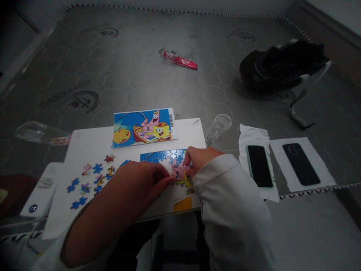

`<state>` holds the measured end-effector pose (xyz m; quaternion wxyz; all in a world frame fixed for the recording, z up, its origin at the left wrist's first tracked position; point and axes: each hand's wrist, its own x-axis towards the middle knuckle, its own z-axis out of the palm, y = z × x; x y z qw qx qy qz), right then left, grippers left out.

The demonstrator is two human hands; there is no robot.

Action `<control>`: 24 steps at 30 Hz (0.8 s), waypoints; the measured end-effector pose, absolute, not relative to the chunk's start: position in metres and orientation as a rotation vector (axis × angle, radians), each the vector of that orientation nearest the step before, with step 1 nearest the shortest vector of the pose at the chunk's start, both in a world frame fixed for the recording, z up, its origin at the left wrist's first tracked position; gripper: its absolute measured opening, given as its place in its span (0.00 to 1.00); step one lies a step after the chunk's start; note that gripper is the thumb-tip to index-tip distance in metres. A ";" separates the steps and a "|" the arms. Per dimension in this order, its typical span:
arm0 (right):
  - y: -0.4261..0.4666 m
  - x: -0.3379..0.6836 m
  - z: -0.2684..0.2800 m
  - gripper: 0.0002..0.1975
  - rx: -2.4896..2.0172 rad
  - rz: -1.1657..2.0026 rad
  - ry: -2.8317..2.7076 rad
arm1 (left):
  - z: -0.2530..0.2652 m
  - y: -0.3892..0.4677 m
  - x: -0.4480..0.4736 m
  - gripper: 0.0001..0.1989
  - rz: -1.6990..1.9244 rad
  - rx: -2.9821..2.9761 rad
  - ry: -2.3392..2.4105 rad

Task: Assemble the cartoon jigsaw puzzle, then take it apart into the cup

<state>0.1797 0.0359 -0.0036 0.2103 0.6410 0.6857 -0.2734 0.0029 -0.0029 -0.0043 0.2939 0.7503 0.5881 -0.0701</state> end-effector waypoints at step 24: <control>0.035 0.173 0.002 0.10 1.717 -0.773 1.956 | -0.001 -0.001 0.009 0.16 -0.229 1.988 1.667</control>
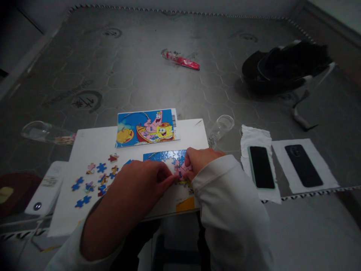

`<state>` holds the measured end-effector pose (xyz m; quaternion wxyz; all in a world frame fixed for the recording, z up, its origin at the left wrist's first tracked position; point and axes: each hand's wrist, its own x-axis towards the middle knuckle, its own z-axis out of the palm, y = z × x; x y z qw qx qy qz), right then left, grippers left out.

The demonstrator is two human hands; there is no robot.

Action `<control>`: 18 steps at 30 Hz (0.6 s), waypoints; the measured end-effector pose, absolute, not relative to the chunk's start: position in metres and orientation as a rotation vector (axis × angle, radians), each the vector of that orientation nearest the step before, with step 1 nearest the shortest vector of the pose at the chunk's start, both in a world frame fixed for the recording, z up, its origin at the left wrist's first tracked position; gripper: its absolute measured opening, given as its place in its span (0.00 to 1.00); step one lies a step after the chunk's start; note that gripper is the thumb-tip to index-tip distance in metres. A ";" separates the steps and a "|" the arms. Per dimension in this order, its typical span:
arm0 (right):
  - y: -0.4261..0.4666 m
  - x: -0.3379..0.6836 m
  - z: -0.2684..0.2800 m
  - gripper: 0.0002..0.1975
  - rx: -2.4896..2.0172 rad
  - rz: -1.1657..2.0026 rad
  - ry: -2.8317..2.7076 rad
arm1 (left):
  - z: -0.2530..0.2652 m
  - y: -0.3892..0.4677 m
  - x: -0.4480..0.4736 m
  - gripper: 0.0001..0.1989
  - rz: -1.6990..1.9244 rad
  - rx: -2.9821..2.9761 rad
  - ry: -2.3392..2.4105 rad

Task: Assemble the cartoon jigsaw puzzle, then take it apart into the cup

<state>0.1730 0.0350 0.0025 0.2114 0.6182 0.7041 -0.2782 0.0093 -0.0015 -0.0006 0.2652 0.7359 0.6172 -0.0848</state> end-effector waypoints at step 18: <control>0.033 0.170 0.007 0.08 1.694 -0.744 1.990 | 0.013 -0.001 -0.002 0.15 -0.204 1.942 1.751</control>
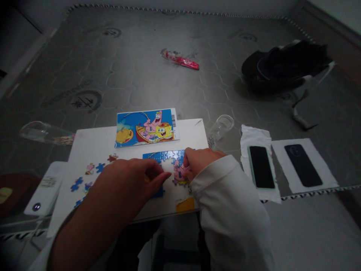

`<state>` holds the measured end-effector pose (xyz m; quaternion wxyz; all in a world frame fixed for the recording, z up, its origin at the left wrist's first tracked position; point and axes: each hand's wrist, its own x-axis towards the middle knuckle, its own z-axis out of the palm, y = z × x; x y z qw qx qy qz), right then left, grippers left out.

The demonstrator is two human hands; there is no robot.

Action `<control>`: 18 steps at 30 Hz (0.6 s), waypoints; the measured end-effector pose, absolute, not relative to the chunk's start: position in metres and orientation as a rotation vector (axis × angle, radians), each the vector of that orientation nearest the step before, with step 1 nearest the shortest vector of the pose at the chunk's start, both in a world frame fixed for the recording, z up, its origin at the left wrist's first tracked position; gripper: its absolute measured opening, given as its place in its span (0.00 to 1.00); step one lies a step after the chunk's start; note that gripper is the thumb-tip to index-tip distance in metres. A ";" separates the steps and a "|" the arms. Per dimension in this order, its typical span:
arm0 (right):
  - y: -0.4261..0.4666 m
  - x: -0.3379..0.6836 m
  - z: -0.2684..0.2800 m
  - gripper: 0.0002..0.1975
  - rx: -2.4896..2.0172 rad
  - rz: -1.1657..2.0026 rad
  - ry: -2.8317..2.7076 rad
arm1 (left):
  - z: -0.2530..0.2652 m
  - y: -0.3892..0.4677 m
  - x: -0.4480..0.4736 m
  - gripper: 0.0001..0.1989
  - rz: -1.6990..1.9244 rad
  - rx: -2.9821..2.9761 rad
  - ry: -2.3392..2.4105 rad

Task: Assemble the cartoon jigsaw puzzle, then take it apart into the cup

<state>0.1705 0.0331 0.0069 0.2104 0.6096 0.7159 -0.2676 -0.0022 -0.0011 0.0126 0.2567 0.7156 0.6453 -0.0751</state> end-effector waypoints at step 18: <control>0.031 0.176 0.011 0.06 1.673 -0.748 2.004 | 0.038 0.003 -0.080 0.19 -0.366 1.837 2.140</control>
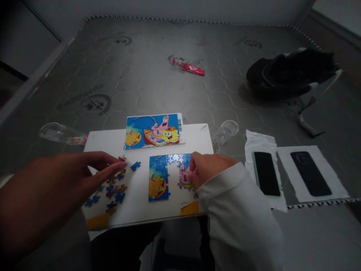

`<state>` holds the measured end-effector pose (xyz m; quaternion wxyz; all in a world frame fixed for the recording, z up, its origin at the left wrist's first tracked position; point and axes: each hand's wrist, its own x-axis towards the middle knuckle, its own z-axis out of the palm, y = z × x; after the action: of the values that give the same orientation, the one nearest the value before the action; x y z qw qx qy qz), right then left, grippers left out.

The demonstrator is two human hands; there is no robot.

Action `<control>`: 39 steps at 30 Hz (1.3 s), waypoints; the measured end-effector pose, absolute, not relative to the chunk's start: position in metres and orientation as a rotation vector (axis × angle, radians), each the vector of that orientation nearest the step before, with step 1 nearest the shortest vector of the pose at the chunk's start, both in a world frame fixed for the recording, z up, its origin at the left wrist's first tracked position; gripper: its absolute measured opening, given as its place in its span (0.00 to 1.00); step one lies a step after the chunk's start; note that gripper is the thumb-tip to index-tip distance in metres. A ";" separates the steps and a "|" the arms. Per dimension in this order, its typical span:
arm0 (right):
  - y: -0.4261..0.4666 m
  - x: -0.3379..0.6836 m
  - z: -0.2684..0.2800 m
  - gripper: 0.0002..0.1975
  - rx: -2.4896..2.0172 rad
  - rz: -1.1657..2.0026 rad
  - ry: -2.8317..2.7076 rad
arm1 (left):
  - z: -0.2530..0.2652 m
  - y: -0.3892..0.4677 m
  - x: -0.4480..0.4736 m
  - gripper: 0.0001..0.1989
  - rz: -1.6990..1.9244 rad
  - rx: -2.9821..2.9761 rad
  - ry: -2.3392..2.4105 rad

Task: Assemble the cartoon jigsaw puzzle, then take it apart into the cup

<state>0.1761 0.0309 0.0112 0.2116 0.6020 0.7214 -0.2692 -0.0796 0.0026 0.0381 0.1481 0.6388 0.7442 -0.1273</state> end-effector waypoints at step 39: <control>0.011 0.196 -0.012 0.25 1.737 -0.760 2.369 | 0.025 -0.010 -0.101 0.10 -0.282 1.854 1.787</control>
<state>0.1958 0.0111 -0.0122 0.0535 0.5717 0.7796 -0.2501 -0.1011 -0.0097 0.0250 0.2722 0.6886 0.6639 -0.1046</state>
